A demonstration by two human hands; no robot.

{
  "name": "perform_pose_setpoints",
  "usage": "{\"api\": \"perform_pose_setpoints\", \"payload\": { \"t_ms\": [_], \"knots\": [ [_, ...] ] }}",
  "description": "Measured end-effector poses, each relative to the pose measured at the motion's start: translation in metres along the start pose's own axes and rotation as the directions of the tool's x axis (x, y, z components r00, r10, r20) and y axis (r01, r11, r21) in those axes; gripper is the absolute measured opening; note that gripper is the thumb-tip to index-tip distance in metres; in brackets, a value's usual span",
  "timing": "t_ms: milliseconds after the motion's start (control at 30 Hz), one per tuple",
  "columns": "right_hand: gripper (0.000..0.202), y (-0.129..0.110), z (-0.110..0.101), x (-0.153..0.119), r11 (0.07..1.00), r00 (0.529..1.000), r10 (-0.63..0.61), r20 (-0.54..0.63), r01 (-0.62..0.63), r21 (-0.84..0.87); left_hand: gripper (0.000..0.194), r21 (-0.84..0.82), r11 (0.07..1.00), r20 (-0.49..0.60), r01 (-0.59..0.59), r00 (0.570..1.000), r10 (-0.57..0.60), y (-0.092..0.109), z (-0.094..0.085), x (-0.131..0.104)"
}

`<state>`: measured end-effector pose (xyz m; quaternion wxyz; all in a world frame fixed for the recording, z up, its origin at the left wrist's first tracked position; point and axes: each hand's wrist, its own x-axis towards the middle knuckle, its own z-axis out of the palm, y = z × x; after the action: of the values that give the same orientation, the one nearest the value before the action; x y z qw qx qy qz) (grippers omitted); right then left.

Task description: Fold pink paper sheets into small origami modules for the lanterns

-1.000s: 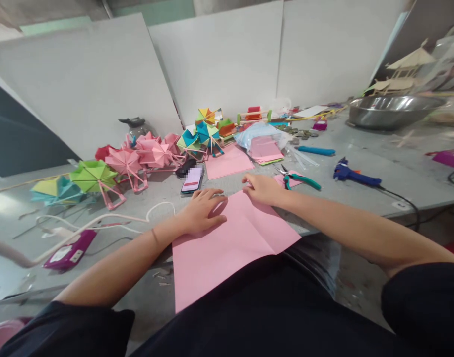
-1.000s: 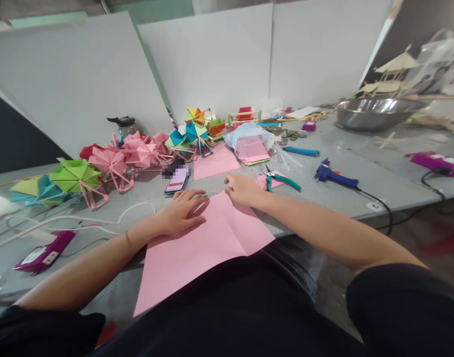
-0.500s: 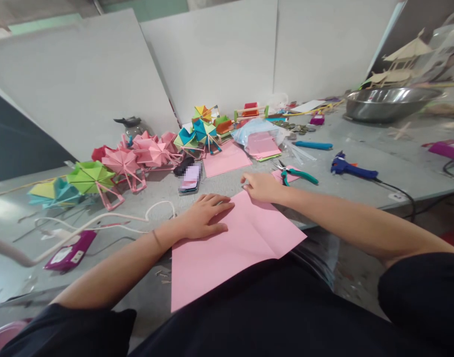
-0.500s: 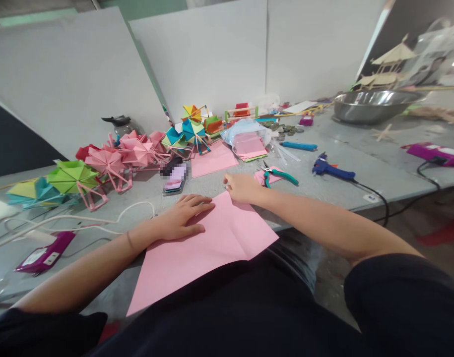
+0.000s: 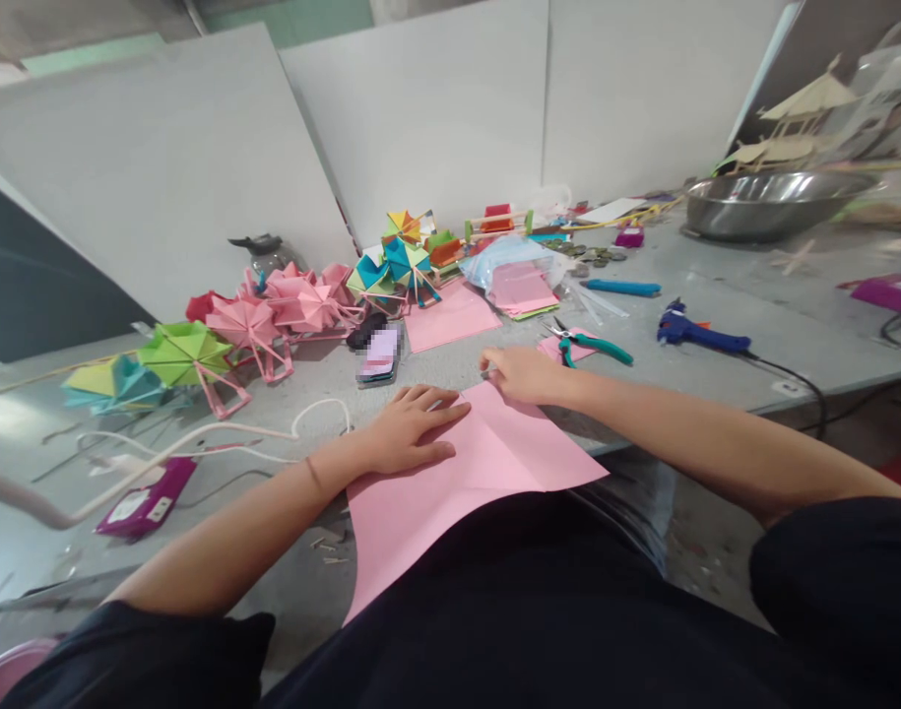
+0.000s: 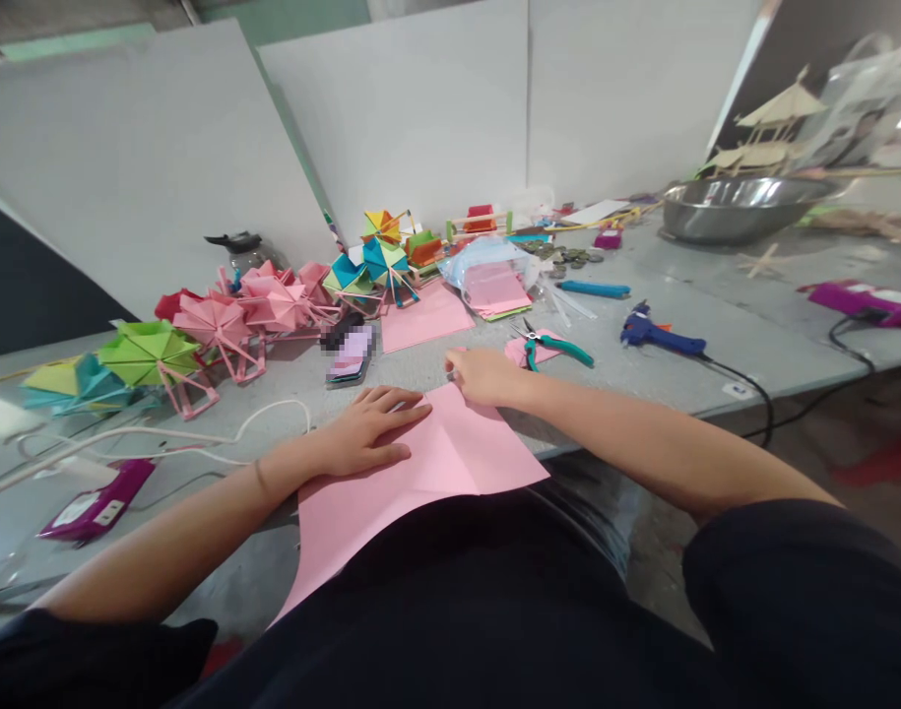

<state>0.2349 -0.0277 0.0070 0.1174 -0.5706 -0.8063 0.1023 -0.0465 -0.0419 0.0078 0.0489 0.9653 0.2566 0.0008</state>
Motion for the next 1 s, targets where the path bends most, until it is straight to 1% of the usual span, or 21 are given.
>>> {"api": "perform_pose_setpoints", "payload": {
  "t_ms": [133, 267, 333, 367, 400, 433, 500, 533, 567, 600, 633, 667, 733, 833, 867, 933, 1000],
  "knots": [
    [0.038, 0.004, -0.004, 0.001, 0.996, 0.999, 0.028, -0.045, -0.024, 0.084, 0.071, -0.004, 1.0, -0.028, 0.002, 1.0, -0.002, -0.005, 0.0, 0.004],
    [0.056, 0.012, -0.01, 0.004, 0.972, 0.997, 0.057, -0.055, -0.043, 0.229, 0.065, 0.052, 0.995, -0.083, 0.079, 0.994, -0.075, -0.007, -0.001, 0.01],
    [0.061, 0.015, -0.01, 0.005, 0.963, 0.996, 0.06, -0.069, -0.039, 0.268, 0.061, 0.038, 0.989, -0.132, 0.14, 0.982, -0.134, -0.011, -0.004, 0.012],
    [0.063, 0.017, -0.01, 0.005, 0.961, 0.996, 0.056, -0.07, -0.035, 0.273, 0.059, 0.013, 0.982, -0.174, 0.19, 0.967, -0.185, -0.016, -0.007, 0.013],
    [0.064, 0.017, -0.009, 0.005, 0.962, 0.996, 0.051, -0.067, -0.031, 0.271, 0.057, -0.017, 0.967, -0.223, 0.253, 0.942, -0.25, -0.023, -0.011, 0.014],
    [0.064, 0.017, -0.008, 0.005, 0.964, 0.997, 0.044, -0.058, -0.027, 0.266, 0.055, -0.051, 0.943, -0.279, 0.33, 0.902, -0.33, -0.033, -0.015, 0.014],
    [0.064, 0.016, -0.005, 0.004, 0.968, 0.998, 0.043, -0.048, -0.029, 0.249, 0.054, -0.088, 0.871, -0.37, 0.484, 0.795, -0.48, -0.06, -0.024, 0.015],
    [0.065, 0.016, -0.004, 0.002, 0.969, 0.998, 0.041, -0.04, -0.03, 0.246, 0.056, -0.099, 0.829, -0.389, 0.551, 0.745, -0.542, -0.076, -0.028, 0.015],
    [0.065, 0.015, -0.003, 0.001, 0.969, 0.999, 0.041, -0.028, -0.033, 0.244, 0.059, -0.108, 0.795, -0.393, 0.597, 0.709, -0.586, -0.091, -0.032, 0.015],
    [0.064, 0.014, -0.003, 0.0, 0.97, 0.999, 0.044, -0.015, -0.039, 0.242, 0.062, -0.117, 0.768, -0.381, 0.63, 0.685, -0.621, -0.107, -0.034, 0.016],
    [0.064, 0.013, -0.002, -0.001, 0.97, 0.999, 0.043, 0.0, -0.042, 0.24, 0.065, -0.127, 0.735, -0.341, 0.666, 0.667, -0.662, -0.12, -0.034, 0.017],
    [0.064, 0.012, -0.002, -0.002, 0.97, 0.999, 0.038, 0.013, -0.04, 0.238, 0.067, -0.134, 0.714, -0.304, 0.688, 0.657, -0.69, -0.131, -0.033, 0.017],
    [0.064, 0.011, -0.001, -0.003, 0.971, 0.999, 0.031, 0.031, -0.037, 0.235, 0.069, -0.12, 0.713, -0.276, 0.691, 0.667, -0.693, -0.146, -0.029, 0.019],
    [0.062, 0.011, 0.0, -0.003, 0.969, 0.997, 0.044, 0.061, -0.058, 0.239, 0.067, -0.087, 0.741, -0.299, 0.666, 0.692, -0.657, -0.153, -0.021, 0.022],
    [0.062, 0.011, 0.0, -0.003, 0.968, 0.996, 0.049, 0.071, -0.065, 0.244, 0.067, -0.084, 0.743, -0.306, 0.664, 0.692, -0.654, -0.153, -0.019, 0.022],
    [0.061, 0.011, 0.0, -0.003, 0.965, 0.995, 0.046, 0.086, -0.067, 0.255, 0.071, -0.089, 0.72, -0.301, 0.688, 0.671, -0.678, -0.153, -0.016, 0.025],
    [0.061, 0.011, 0.001, -0.003, 0.961, 0.995, 0.039, 0.09, -0.062, 0.269, 0.074, -0.1, 0.675, -0.278, 0.731, 0.631, -0.724, -0.152, -0.016, 0.027]
  ]
}}
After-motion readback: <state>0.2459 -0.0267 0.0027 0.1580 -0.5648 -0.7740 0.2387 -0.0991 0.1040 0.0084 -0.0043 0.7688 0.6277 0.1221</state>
